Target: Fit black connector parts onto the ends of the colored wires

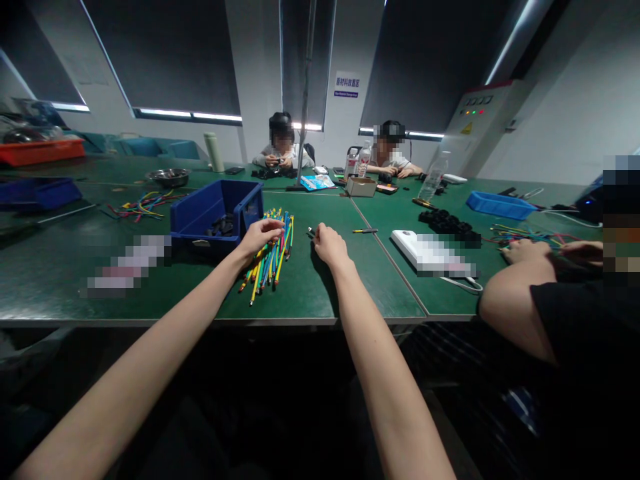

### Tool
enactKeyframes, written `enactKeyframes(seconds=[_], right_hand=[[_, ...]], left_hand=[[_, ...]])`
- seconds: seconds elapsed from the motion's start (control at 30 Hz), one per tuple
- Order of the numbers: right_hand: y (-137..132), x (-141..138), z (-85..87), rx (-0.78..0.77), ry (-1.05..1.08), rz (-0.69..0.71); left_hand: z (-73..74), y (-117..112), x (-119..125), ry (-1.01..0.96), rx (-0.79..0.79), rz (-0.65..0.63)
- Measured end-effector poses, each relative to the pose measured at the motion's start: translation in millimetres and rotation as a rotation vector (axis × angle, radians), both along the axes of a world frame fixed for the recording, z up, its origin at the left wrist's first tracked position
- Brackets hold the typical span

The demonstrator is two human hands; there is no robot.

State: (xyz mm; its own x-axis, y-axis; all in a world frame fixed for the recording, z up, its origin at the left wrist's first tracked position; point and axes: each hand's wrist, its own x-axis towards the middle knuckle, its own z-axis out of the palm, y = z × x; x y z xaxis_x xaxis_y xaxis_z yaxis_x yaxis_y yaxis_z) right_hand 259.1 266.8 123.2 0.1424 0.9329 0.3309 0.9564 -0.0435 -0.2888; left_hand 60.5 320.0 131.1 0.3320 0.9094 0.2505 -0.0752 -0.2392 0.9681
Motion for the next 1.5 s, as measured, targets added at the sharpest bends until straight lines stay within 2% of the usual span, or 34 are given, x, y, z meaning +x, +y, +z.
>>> enactKeyframes(seconds=[0.17, 0.3, 0.37, 0.43, 0.5, 0.6, 0.63, 0.67, 0.73, 0.77, 0.83, 0.97, 1.2, 1.3, 1.37, 1.4, 1.47, 1.5], right_hand=[[-2, 1, 4.5, -0.090, -0.084, 0.034], [-6, -1, 9.1, -0.151, -0.063, -0.035], [-7, -2, 10.6, -0.172, -0.048, -0.063], [-7, -4, 11.4, -0.171, -0.053, -0.084], [-7, -6, 11.8, -0.169, -0.067, -0.097], [-8, -7, 12.4, -0.180, -0.080, -0.096], [-8, -7, 12.6, -0.181, -0.081, -0.093], [-8, -7, 12.8, -0.181, -0.081, -0.091], [-9, -7, 13.1, -0.177, -0.081, -0.094], [-9, -7, 13.2, -0.175, -0.080, -0.096], [-9, -7, 13.1, -0.172, -0.075, -0.094], [-8, -7, 12.4, -0.175, -0.068, -0.092], [-8, -7, 10.7, -0.142, -0.060, -0.089], [-9, -7, 11.0, -0.135, -0.059, -0.089], [-9, -7, 11.8, -0.138, -0.058, -0.093], [-9, -8, 12.1, -0.138, -0.057, -0.096], [-8, -8, 12.4, -0.137, -0.052, -0.106], [-8, -8, 12.3, -0.136, -0.048, -0.116]], left_hand=[[7.8, -5, -1, -0.009, 0.045, -0.022], [28.8, -25, -9, -0.104, 0.245, -0.062], [39.7, -41, -22, -0.124, 0.346, 0.006], [47.6, -58, -46, -0.062, 0.436, 0.162], [50.4, -74, -79, 0.101, 0.523, 0.406], [43.5, -92, -138, 0.547, 0.558, 0.878], [38.8, -96, -158, 0.737, 0.509, 1.002], [33.5, -98, -175, 0.929, 0.408, 1.069], [23.1, -100, -205, 1.196, 0.173, 1.055], [19.1, -98, -216, 1.268, 0.061, 0.985], [14.9, -91, -233, 1.314, -0.045, 0.931], [19.1, -66, -256, 1.332, -0.101, 0.864], [22.4, -12, -296, 1.320, -0.223, 0.948], [21.9, 5, -310, 1.318, -0.238, 0.916], [23.4, 8, -308, 1.362, -0.220, 0.914], [24.6, 6, -301, 1.398, -0.153, 0.928], [27.7, -2, -273, 1.426, 0.147, 0.980], [29.3, -7, -255, 1.370, 0.300, 1.022]])
